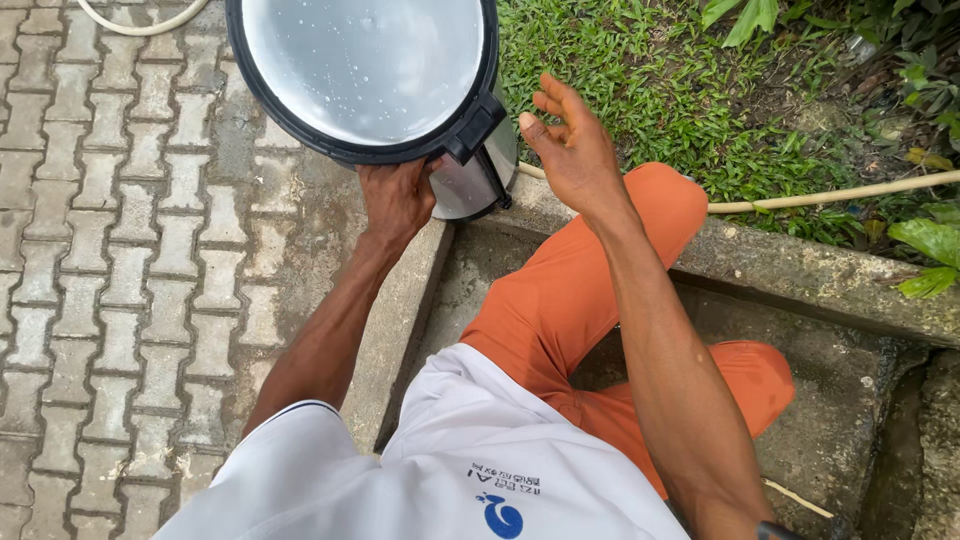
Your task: The person washes two black plastic containers and a metallic bin by rinsing them under an outdoor tap and scrubbing their interiors and lids by hand.
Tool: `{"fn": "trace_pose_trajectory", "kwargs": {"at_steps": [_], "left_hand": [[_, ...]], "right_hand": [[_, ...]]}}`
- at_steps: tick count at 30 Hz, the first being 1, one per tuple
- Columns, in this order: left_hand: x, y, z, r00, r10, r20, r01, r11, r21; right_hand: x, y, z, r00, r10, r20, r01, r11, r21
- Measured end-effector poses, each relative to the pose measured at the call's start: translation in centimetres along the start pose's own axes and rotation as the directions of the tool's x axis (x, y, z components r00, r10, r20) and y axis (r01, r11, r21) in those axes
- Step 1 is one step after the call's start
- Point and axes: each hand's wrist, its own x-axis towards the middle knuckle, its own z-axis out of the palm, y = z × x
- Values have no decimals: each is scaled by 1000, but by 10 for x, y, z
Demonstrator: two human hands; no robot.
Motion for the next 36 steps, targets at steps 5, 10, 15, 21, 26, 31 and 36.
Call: {"fn": "trace_pose_trajectory", "kwargs": {"at_steps": [5, 10, 15, 21, 26, 31, 36], "left_hand": [[-26, 7, -1, 997, 73, 41, -74, 997, 25], [-32, 28, -22, 996, 70, 52, -77, 986, 146], [-22, 58, -66, 975, -29, 219, -31, 964, 266], [-11, 74, -87, 931, -77, 356, 24, 988, 152], [-5, 70, -83, 836, -203, 510, 135, 977, 167], [-13, 70, -82, 874, -157, 459, 93, 983, 158], [-10, 72, -97, 826, -231, 515, 87, 954, 288]], "right_hand": [[6, 8, 14, 998, 28, 48, -29, 999, 33], [10, 6, 23, 999, 33, 32, -33, 999, 5], [13, 12, 38, 998, 23, 57, -20, 998, -58], [12, 12, 44, 993, 116, 15, -113, 986, -125], [-2, 1, 52, 993, -45, 107, 69, 969, -239], [-12, 1, 63, 988, -153, 26, 147, 873, -466], [-12, 8, 66, 981, -194, 10, 174, 853, -491]]}}
